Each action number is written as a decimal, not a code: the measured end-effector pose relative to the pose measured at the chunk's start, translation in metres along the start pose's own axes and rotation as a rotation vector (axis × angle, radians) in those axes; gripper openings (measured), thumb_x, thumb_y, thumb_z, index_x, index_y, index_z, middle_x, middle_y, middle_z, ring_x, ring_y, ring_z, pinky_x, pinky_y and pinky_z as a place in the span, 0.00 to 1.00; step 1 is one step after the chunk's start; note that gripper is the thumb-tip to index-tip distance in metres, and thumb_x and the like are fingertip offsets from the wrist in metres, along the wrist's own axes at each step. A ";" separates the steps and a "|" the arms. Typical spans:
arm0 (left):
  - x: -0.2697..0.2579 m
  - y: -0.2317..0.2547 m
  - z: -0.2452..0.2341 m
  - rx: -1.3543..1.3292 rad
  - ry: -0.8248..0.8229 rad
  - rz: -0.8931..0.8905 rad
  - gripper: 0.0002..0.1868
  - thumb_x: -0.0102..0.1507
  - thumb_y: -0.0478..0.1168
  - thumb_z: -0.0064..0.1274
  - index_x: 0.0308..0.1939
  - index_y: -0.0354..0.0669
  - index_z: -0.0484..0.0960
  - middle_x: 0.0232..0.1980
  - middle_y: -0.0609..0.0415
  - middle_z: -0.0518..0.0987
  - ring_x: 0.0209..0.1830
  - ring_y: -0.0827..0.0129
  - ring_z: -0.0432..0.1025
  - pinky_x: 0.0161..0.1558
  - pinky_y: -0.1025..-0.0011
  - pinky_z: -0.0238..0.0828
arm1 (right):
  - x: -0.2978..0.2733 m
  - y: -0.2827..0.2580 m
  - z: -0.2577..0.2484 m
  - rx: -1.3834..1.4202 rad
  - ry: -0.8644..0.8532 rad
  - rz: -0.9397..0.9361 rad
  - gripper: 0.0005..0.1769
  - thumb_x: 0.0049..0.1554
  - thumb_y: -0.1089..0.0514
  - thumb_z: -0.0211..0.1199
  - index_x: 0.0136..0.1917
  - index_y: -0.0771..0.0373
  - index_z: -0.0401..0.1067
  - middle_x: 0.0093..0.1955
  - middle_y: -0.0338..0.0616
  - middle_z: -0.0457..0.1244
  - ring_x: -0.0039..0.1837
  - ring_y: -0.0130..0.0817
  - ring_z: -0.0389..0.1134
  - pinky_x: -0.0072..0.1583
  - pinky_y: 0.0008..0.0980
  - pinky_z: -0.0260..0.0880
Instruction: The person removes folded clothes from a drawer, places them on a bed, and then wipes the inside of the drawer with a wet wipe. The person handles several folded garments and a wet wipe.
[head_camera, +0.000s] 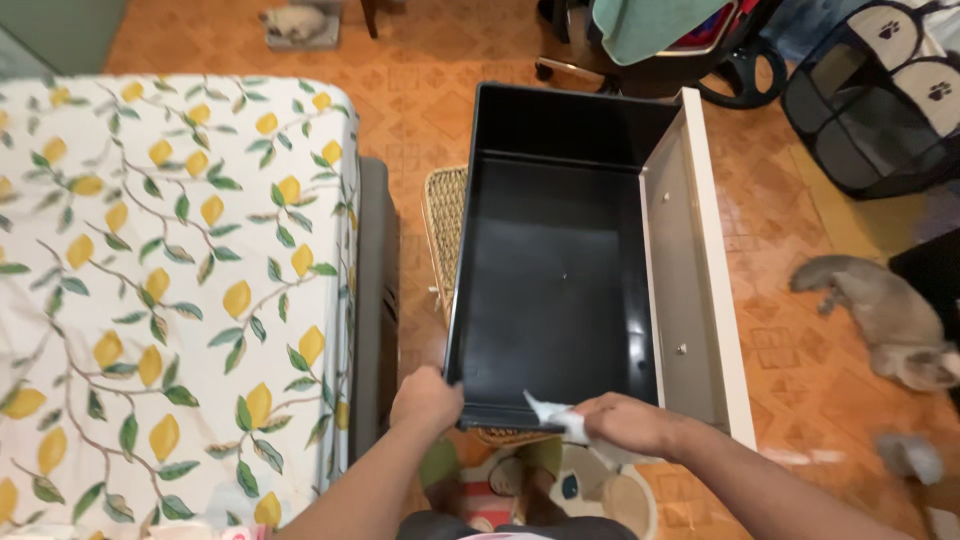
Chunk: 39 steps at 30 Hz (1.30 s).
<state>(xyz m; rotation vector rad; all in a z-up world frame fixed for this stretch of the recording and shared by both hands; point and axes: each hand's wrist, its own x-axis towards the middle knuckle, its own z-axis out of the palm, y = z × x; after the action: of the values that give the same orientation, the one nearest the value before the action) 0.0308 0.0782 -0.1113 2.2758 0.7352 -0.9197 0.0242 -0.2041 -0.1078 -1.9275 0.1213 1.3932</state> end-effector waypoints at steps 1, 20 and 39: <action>-0.001 0.004 0.001 -0.015 0.017 -0.019 0.24 0.64 0.54 0.53 0.56 0.43 0.83 0.57 0.42 0.82 0.60 0.50 0.76 0.61 0.56 0.73 | -0.002 0.001 0.002 -0.052 0.074 -0.011 0.27 0.53 0.58 0.49 0.62 0.57 0.80 0.54 0.50 0.73 0.57 0.44 0.71 0.60 0.38 0.68; 0.023 0.003 0.016 -0.120 0.014 0.220 0.27 0.71 0.57 0.36 0.53 0.38 0.79 0.55 0.34 0.80 0.59 0.40 0.73 0.60 0.49 0.69 | 0.056 -0.005 0.038 -0.519 0.149 0.152 0.30 0.62 0.44 0.34 0.52 0.62 0.74 0.52 0.54 0.72 0.58 0.48 0.73 0.64 0.46 0.69; 0.029 -0.002 0.020 -0.036 0.067 0.201 0.27 0.70 0.57 0.36 0.57 0.40 0.78 0.57 0.35 0.79 0.60 0.40 0.73 0.62 0.48 0.68 | 0.061 0.012 0.057 -0.527 0.229 0.049 0.28 0.63 0.41 0.40 0.61 0.55 0.74 0.63 0.56 0.65 0.66 0.56 0.65 0.67 0.48 0.63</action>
<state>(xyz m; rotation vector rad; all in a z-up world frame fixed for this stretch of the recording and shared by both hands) 0.0385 0.0743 -0.1455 2.3083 0.5344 -0.7345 -0.0012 -0.1574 -0.1735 -2.5319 -0.1026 1.3197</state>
